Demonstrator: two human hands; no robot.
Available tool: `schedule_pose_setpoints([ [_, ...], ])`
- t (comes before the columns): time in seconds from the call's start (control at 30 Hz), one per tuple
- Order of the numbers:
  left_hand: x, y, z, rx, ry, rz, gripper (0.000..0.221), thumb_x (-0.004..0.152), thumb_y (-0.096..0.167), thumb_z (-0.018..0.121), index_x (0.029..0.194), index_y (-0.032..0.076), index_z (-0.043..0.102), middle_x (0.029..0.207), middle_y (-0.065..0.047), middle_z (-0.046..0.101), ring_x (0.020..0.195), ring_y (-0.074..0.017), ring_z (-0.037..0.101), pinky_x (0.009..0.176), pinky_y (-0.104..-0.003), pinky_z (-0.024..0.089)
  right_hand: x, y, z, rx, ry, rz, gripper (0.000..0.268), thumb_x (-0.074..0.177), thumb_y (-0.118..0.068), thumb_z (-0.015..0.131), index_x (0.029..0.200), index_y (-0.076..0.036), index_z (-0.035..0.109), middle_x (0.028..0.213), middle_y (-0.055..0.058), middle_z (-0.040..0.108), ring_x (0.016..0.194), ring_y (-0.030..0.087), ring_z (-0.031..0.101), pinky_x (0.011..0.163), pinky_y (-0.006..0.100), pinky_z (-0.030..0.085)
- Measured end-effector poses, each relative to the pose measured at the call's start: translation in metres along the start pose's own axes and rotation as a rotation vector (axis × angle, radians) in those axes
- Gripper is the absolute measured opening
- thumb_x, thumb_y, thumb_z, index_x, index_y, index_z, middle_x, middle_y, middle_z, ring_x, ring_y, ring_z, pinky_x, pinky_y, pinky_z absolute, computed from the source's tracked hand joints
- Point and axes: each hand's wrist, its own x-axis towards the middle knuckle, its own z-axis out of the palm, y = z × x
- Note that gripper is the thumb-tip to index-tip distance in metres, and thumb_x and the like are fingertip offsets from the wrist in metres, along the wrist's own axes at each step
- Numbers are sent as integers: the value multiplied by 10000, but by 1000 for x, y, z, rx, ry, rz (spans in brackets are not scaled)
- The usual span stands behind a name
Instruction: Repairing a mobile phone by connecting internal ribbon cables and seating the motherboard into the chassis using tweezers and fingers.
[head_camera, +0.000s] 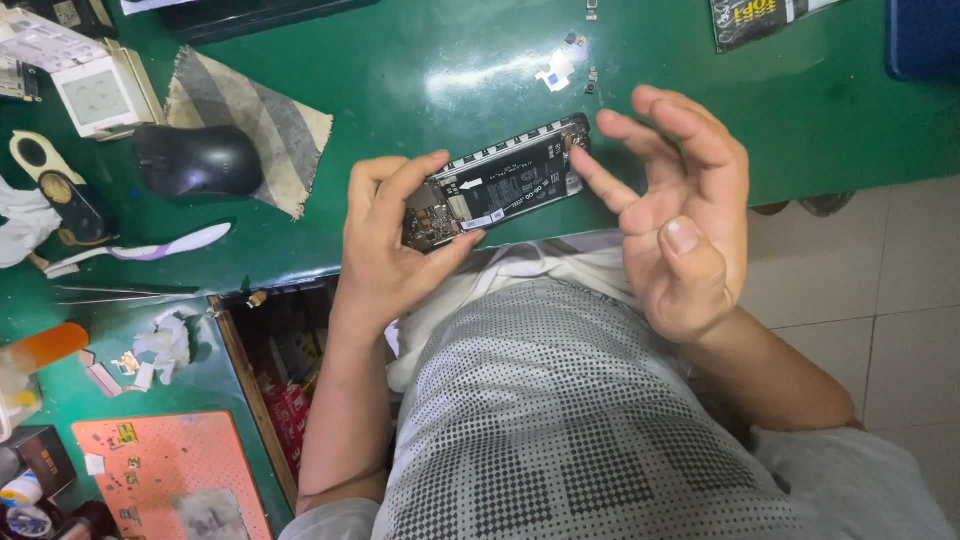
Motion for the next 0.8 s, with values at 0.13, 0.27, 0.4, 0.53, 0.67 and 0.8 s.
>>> schedule_pose_setpoints([
  [0.13,-1,0,1,-2,0,-3,536,749,194,733,1188,120,433,1006,-87,387,947,-187,433,845,-277,423,-1,-2,3,-84,17,-17,494,881,-313,443,1267,-44,292,1356,116,237,1267,270,351,1070,553,422],
  [0.27,-2,0,1,-5,6,16,525,753,181,729,1183,102,437,1002,-90,380,943,-188,432,839,-274,432,-3,-4,6,-84,-23,-26,490,885,-308,432,1276,-49,289,1374,126,226,1299,290,329,1110,531,388],
  [0.4,-3,-2,2,18,10,46,521,754,159,738,1178,95,440,990,-90,384,928,-189,425,796,-261,440,-3,-9,11,-91,-79,-13,484,890,-312,413,1281,-55,293,1382,128,228,1317,303,330,1159,504,324],
  [0.53,-4,-4,2,22,13,67,519,752,159,743,1170,94,443,992,-90,386,929,-189,429,820,-273,435,10,-6,-2,-52,38,49,580,790,-331,471,1245,-26,282,1322,166,301,1149,269,419,998,437,434],
  [0.67,0,2,-2,14,-14,52,501,761,164,720,1169,86,441,996,-91,360,934,-195,429,827,-284,430,16,-6,-14,32,62,172,586,799,-340,438,1279,-51,265,1290,133,323,1118,263,429,878,424,483],
  [0.8,9,15,-12,90,-83,17,527,741,199,723,1161,50,444,1006,-98,333,942,-212,418,829,-308,433,13,8,-25,-190,115,31,440,845,-237,387,1191,32,354,1197,183,424,1048,257,491,869,322,467],
])
